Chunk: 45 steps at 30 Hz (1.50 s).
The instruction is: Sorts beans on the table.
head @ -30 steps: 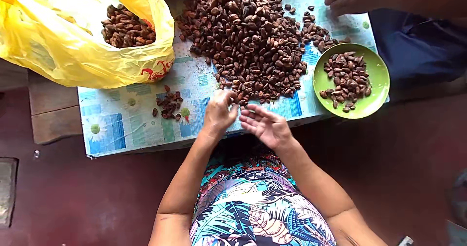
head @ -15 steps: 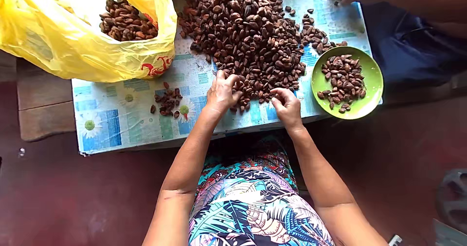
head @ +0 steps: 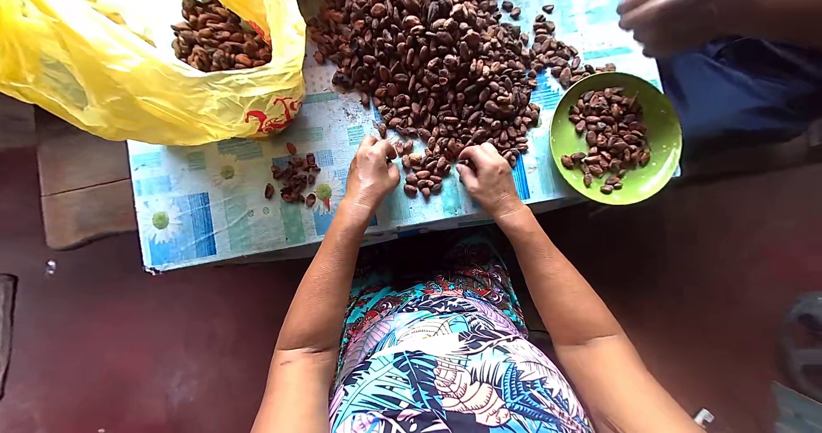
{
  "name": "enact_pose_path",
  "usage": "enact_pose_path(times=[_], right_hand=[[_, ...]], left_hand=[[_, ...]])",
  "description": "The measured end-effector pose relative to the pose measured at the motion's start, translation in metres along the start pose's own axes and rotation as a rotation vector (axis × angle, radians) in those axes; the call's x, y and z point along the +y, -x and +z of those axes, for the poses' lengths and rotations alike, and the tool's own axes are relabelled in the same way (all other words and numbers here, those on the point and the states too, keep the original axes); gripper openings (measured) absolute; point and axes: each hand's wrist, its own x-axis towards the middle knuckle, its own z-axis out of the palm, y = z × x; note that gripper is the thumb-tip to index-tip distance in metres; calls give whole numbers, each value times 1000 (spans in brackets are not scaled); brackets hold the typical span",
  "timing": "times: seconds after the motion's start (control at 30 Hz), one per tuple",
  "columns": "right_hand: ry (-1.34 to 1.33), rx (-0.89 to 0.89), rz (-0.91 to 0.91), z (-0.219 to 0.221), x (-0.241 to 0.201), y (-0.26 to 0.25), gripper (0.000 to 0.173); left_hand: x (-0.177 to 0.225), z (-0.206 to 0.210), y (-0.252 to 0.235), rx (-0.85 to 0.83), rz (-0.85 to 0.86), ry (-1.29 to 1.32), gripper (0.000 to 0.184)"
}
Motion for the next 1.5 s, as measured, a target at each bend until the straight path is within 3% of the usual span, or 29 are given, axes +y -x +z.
enact_pose_path(times=[0.07, 0.13, 0.2, 0.27, 0.33, 0.4, 0.5, 0.57, 0.67, 0.77, 0.87, 1.03, 1.27, 1.4, 1.5], right_hand=[[-406, 58, 160, -7, 4, -2, 20], [-1059, 86, 417, -17, 0, -4, 12], [-1635, 0, 577, -26, 0, -2, 31], [-1923, -89, 644, -25, 1, 4, 43], [-1951, -76, 722, -20, -9, 9, 48], [-1923, -18, 831, -13, -30, 13, 49], [-2003, 33, 899, -2, -55, 17, 42], [-2090, 33, 918, -1, -57, 19, 37], [-2002, 72, 977, -11, -46, 22, 39], [-1844, 65, 941, -17, -29, 29, 37], [-1773, 78, 893, -13, -19, 40, 38], [-1715, 79, 932, -14, -32, 52, 36], [-1852, 7, 1033, 0, -52, 50, 40], [-1868, -10, 1009, 8, -54, 39, 42], [-1868, -45, 958, 13, -57, 32, 48]], left_hand=[[0, -2, 1, 47, -14, 57, 18], [-2, -4, 1, 71, -81, 165, 20], [-7, -5, 0, 79, -154, 313, 20], [-7, -6, 1, 100, -158, 458, 18], [6, -6, 8, 116, -53, 527, 18], [31, 1, 21, 151, 159, 497, 19], [61, 25, 37, 255, 494, 300, 11], [62, 34, 36, 291, 564, 194, 12], [37, 22, 28, 274, 403, 154, 18], [20, 10, 26, 63, 79, 18, 49], [30, 23, 33, 9, -5, -78, 64], [36, 34, 34, 36, 19, -193, 36], [37, 34, 25, -27, 150, -254, 27], [25, 22, 14, 18, 149, -76, 21], [25, 14, 18, 174, 231, 141, 13]])
